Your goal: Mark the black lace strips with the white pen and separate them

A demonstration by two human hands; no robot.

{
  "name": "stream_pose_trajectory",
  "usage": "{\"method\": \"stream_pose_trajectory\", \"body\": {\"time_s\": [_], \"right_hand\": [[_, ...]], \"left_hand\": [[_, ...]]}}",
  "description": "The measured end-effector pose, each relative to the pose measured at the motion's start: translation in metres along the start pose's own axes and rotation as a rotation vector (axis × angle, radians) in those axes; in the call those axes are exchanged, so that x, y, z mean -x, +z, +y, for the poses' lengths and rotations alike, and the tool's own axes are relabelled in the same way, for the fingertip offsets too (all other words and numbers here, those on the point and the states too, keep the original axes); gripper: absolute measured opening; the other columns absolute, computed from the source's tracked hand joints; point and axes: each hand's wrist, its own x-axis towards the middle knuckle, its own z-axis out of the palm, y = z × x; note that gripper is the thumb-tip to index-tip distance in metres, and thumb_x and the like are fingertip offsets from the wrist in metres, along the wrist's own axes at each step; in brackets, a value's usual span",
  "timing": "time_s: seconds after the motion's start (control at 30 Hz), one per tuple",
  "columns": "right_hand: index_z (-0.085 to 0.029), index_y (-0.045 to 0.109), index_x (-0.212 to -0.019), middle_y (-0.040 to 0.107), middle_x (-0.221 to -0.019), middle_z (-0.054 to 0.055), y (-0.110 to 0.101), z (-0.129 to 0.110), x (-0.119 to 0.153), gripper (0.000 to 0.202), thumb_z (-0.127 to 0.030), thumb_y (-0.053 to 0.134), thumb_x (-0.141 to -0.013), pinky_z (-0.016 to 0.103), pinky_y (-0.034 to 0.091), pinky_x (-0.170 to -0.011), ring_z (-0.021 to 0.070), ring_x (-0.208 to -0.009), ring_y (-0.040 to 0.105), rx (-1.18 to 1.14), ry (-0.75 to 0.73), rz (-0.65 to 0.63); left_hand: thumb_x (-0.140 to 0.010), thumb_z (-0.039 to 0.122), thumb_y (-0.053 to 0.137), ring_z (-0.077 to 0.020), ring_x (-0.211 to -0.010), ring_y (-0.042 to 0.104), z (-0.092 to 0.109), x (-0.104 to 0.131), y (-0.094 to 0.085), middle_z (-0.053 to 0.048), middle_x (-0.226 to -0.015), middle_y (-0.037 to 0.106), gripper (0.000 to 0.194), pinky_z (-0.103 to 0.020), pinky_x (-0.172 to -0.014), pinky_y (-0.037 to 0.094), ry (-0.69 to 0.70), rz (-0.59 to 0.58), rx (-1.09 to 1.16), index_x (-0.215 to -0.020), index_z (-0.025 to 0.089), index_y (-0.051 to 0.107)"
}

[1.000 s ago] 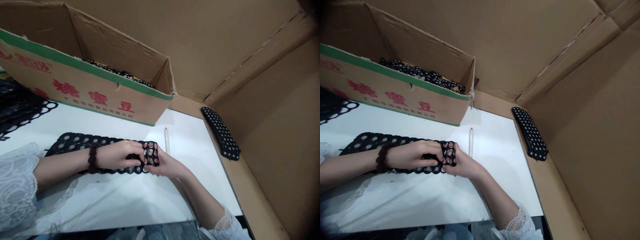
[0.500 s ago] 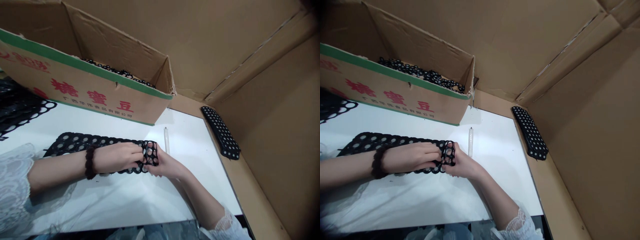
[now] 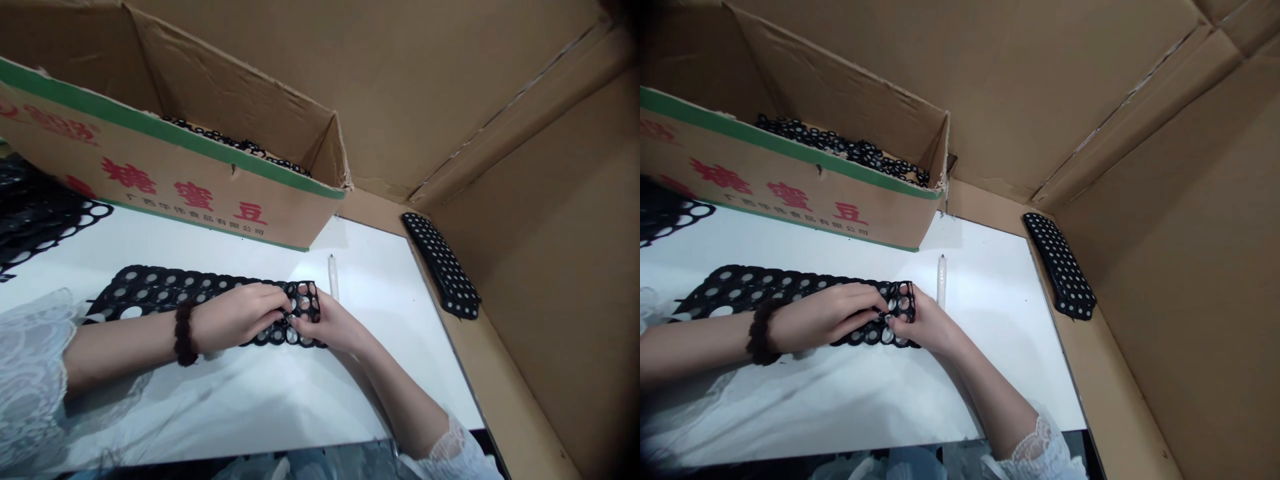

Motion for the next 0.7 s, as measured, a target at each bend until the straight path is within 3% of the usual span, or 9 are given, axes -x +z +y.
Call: {"method": "stream_pose_trajectory", "body": {"time_s": [0.23, 0.47, 0.57, 0.7], "right_hand": [[-0.019, 0.039, -0.089, 0.038, -0.066, -0.006, 0.002, -0.001, -0.001, 0.023, -0.017, 0.053, -0.071, 0.020, 0.033, -0.051, 0.0061, -0.056, 0.036, 0.004, -0.007, 0.000], [-0.018, 0.036, -0.079, 0.036, -0.065, -0.006, 0.001, -0.004, -0.002, 0.020, -0.018, 0.054, -0.069, 0.020, 0.032, -0.051, 0.0060, -0.056, 0.034, 0.021, -0.023, 0.008], [-0.019, 0.038, -0.084, 0.036, -0.066, -0.005, 0.001, -0.003, -0.001, 0.021, -0.019, 0.053, -0.070, 0.020, 0.033, -0.051, 0.0065, -0.057, 0.034, 0.055, -0.025, 0.008], [-0.019, 0.040, -0.089, 0.039, -0.069, -0.004, 0.000, 0.001, 0.001, 0.024, -0.018, 0.054, -0.070, 0.021, 0.035, -0.052, 0.0070, -0.058, 0.037, 0.123, -0.036, 0.013]], "left_hand": [[-0.087, 0.012, 0.036, -0.0172, -0.081, 0.054, -0.001, -0.001, 0.007, -0.007, -0.087, 0.058, 0.019, -0.029, -0.074, 0.043, 0.061, 0.068, -0.132, -0.097, 0.012, 0.052], [-0.086, 0.007, 0.033, -0.0187, -0.079, 0.055, 0.002, -0.001, 0.006, -0.010, -0.085, 0.060, 0.024, -0.032, -0.075, 0.044, 0.228, -0.004, -0.271, -0.092, 0.012, 0.055], [-0.085, 0.009, 0.036, -0.0184, -0.079, 0.057, -0.001, -0.003, 0.001, -0.008, -0.086, 0.062, 0.022, -0.030, -0.072, 0.045, 0.141, -0.019, -0.182, -0.092, 0.013, 0.056], [-0.085, 0.019, 0.042, -0.0133, -0.076, 0.060, -0.012, -0.008, -0.009, -0.002, -0.085, 0.064, 0.017, -0.022, -0.069, 0.047, -0.177, 0.035, 0.202, -0.095, 0.017, 0.056]]}}
